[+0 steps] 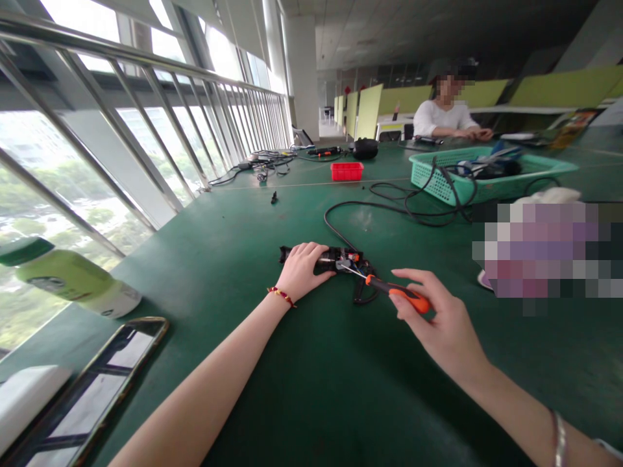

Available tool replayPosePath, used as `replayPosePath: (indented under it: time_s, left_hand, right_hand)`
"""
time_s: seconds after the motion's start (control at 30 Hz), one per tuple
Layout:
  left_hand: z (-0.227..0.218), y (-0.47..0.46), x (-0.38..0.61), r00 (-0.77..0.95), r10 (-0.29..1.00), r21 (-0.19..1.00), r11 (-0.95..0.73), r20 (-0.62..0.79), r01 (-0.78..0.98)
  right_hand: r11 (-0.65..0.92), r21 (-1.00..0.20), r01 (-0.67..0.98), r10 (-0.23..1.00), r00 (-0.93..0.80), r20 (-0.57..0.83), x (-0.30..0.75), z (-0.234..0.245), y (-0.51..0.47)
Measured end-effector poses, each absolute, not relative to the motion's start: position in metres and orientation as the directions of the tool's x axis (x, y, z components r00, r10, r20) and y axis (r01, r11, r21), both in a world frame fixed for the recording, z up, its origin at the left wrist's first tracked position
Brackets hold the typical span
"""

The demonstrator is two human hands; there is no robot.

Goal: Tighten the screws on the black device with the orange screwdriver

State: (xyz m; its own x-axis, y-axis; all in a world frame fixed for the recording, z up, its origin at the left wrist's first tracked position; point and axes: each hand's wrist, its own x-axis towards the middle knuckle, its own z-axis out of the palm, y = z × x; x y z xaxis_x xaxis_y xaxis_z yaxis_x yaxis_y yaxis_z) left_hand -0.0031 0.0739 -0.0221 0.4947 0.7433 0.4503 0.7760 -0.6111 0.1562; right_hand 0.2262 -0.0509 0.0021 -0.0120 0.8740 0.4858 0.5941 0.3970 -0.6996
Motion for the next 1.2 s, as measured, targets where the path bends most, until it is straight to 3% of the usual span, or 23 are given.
replayPosePath:
  time_s: [0.13, 0.33, 0.53, 0.7, 0.83, 1.07, 1.2]
  left_hand:
    - [-0.0214, 0.0738, -0.0027, 0.496, 0.745, 0.16, -0.612, 0.447, 0.775]
    - [-0.0198, 0.0728, -0.0023, 0.491, 0.752, 0.164, -0.605, 0.44, 0.78]
    - [-0.0213, 0.0737, -0.0029, 0.492, 0.752, 0.155, -0.603, 0.439, 0.782]
    - [-0.0217, 0.0743, -0.003, 0.49, 0.75, 0.162, -0.605, 0.445, 0.779]
    - [-0.0201, 0.0732, -0.0026, 0.491, 0.751, 0.164, -0.605, 0.441, 0.779]
    - [-0.0195, 0.0728, -0.0029, 0.491, 0.752, 0.171, -0.607, 0.44, 0.776]
    - [-0.021, 0.0739, -0.0034, 0.494, 0.752, 0.174, -0.609, 0.437, 0.774]
  right_hand:
    - [0.477, -0.639, 0.604, 0.772, 0.06, 0.633, 0.2264, -0.0008, -0.05]
    - [0.402, -0.676, 0.618, 0.878, -0.05, 0.476, 0.2267, 0.0017, -0.0519]
    - [0.462, -0.644, 0.61, 0.793, 0.041, 0.608, 0.2278, -0.0008, -0.0488]
    - [0.37, -0.7, 0.611, 0.906, -0.069, 0.419, 0.2293, 0.0019, -0.0509]
    - [0.334, -0.752, 0.568, 0.924, -0.039, 0.381, 0.2285, 0.0026, -0.0525]
    - [0.509, -0.605, 0.612, 0.729, 0.068, 0.682, 0.2277, -0.0015, -0.0486]
    - [0.506, -0.578, 0.64, 0.753, -0.001, 0.658, 0.2296, 0.0018, -0.0504]
